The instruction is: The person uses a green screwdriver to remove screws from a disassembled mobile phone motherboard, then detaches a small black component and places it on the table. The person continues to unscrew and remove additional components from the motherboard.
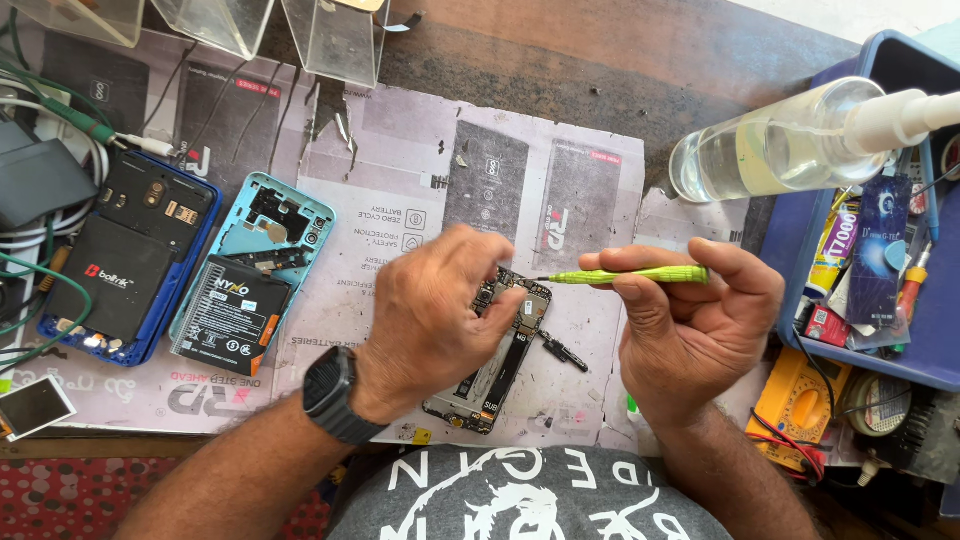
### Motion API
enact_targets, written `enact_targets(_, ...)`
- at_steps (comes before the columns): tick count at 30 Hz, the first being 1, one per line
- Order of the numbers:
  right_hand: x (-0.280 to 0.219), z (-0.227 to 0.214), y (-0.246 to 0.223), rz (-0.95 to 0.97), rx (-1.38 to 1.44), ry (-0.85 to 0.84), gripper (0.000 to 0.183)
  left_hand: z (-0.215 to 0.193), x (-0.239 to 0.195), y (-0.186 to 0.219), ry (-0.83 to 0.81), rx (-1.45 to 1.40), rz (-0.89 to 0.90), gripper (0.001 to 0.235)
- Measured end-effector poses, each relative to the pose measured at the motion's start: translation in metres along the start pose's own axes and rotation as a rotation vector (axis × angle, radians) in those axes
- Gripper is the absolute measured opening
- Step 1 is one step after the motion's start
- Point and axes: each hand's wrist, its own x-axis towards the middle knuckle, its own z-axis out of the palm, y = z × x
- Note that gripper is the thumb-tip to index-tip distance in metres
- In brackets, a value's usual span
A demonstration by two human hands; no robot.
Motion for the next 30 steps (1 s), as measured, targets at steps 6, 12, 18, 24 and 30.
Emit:
enact_targets(6,-0.010,-0.015,-0.011,-0.057,-0.155,-0.018,0.043,-0.021,-0.003,0.000,-0.243,0.124,-0.091,0.053)
enact_targets(12,-0.019,-0.017,-0.005,-0.091,-0.255,-0.126,0.044,-0.019,-0.004,-0.008,-0.312,0.152,-0.024,0.043)
enact_targets(18,-0.018,-0.015,-0.001,-0.101,-0.272,-0.203,0.045,-0.013,-0.005,-0.009,-0.282,0.139,-0.049,0.034)
enact_targets(24,-0.010,-0.012,0.000,-0.139,-0.283,-0.186,0.045,-0.012,-0.004,-0.012,-0.282,0.211,0.112,0.023)
enact_targets(30,-0.007,-0.011,0.002,-0.117,-0.297,-0.223,0.045,-0.011,-0.005,-0.014,-0.301,0.200,0.104,0.021)
